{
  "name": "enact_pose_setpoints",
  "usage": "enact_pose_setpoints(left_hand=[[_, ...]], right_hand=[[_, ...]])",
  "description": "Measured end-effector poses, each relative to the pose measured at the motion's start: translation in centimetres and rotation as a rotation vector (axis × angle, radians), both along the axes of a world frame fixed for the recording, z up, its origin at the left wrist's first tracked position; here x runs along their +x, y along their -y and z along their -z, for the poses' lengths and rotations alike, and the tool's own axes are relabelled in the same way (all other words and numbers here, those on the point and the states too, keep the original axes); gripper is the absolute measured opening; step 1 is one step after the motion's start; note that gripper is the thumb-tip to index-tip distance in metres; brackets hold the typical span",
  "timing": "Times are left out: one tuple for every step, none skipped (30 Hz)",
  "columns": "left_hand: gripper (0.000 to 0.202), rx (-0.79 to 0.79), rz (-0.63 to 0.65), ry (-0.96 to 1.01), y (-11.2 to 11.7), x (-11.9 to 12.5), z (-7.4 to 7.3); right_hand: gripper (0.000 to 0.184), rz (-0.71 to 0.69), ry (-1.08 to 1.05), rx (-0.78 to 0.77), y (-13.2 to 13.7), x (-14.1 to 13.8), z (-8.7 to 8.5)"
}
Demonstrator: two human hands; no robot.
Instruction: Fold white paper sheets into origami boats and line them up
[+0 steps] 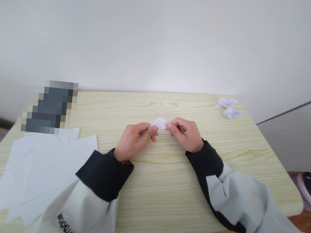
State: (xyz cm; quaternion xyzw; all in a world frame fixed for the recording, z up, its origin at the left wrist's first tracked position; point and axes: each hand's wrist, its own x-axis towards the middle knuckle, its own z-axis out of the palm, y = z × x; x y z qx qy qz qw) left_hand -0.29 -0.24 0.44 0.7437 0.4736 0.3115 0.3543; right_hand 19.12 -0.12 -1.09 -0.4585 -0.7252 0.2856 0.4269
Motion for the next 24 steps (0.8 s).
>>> enact_pose_setpoints(left_hand=[[0.04, -0.004, 0.007, 0.014, -0.03, -0.09, -0.01], [0.039, -0.012, 0.01, 0.029, -0.05, -0.17, -0.02], [0.039, -0.024, 0.011, 0.044, -0.06, -0.23, -0.02], [0.039, -0.039, 0.014, 0.061, -0.06, -0.27, -0.03], [0.039, -0.055, 0.022, 0.08, -0.06, -0.29, -0.04], [0.039, -0.064, 0.034, 0.098, -0.05, -0.29, -0.04], [0.039, -0.063, 0.046, 0.109, -0.05, -0.27, -0.04], [0.038, -0.053, 0.057, 0.114, -0.07, -0.24, -0.02], [0.036, -0.036, 0.062, 0.116, -0.09, -0.19, 0.02], [0.033, -0.018, 0.061, 0.114, -0.12, -0.15, 0.07], [0.03, -0.002, 0.054, 0.112, -0.15, -0.11, 0.15], [0.028, 0.007, 0.047, 0.113, -0.18, -0.07, 0.24], [0.027, 0.011, 0.04, 0.118, -0.21, -0.05, 0.33], [0.027, 0.012, 0.035, 0.123, -0.22, -0.02, 0.4], [0.027, 0.013, 0.032, 0.123, -0.22, 0.0, 0.44], [0.027, 0.014, 0.028, 0.12, -0.21, 0.01, 0.46], [0.027, 0.016, 0.025, 0.113, -0.19, 0.02, 0.45], [0.027, 0.019, 0.024, 0.104, -0.17, 0.03, 0.42], [0.027, 0.02, 0.025, 0.098, -0.16, 0.03, 0.39], [0.028, 0.019, 0.029, 0.093, -0.15, 0.03, 0.36], [0.028, 0.017, 0.034, 0.088, -0.16, 0.02, 0.35], [0.029, 0.015, 0.039, 0.083, -0.18, 0.0, 0.35], [0.029, 0.012, 0.043, 0.076, -0.21, -0.03, 0.37], [0.03, 0.009, 0.045, 0.069, -0.24, -0.06, 0.4]], right_hand=[[0.031, -0.009, -0.01, -0.026, 0.01, 0.03, 0.05], [0.033, -0.022, -0.015, -0.049, 0.02, 0.07, 0.09], [0.035, -0.04, -0.016, -0.066, 0.01, 0.12, 0.13], [0.036, -0.059, -0.015, -0.072, 0.0, 0.19, 0.16], [0.036, -0.078, -0.011, -0.07, -0.02, 0.26, 0.18], [0.036, -0.094, -0.007, -0.061, -0.05, 0.33, 0.18], [0.036, -0.109, -0.005, -0.049, -0.08, 0.38, 0.16], [0.035, -0.128, -0.003, -0.036, -0.11, 0.42, 0.14], [0.034, -0.15, -0.001, -0.02, -0.14, 0.43, 0.11], [0.033, -0.172, 0.002, -0.002, -0.16, 0.42, 0.07], [0.032, -0.195, 0.005, 0.018, -0.17, 0.39, 0.04], [0.031, -0.214, 0.006, 0.037, -0.17, 0.34, 0.01], [0.03, -0.228, 0.006, 0.053, -0.16, 0.29, -0.01], [0.03, -0.237, 0.006, 0.066, -0.14, 0.24, -0.03], [0.03, -0.244, 0.009, 0.073, -0.12, 0.21, -0.04], [0.029, -0.252, 0.014, 0.074, -0.08, 0.2, -0.06], [0.028, -0.26, 0.02, 0.072, -0.05, 0.2, -0.07], [0.026, -0.27, 0.027, 0.066, -0.01, 0.22, -0.08], [0.024, -0.278, 0.034, 0.059, 0.02, 0.25, -0.09], [0.023, -0.283, 0.041, 0.054, 0.04, 0.28, -0.11], [0.022, -0.284, 0.048, 0.053, 0.06, 0.3, -0.13], [0.021, -0.282, 0.057, 0.056, 0.07, 0.31, -0.15], [0.021, -0.278, 0.068, 0.063, 0.07, 0.31, -0.16], [0.021, -0.274, 0.079, 0.071, 0.07, 0.3, -0.18]])
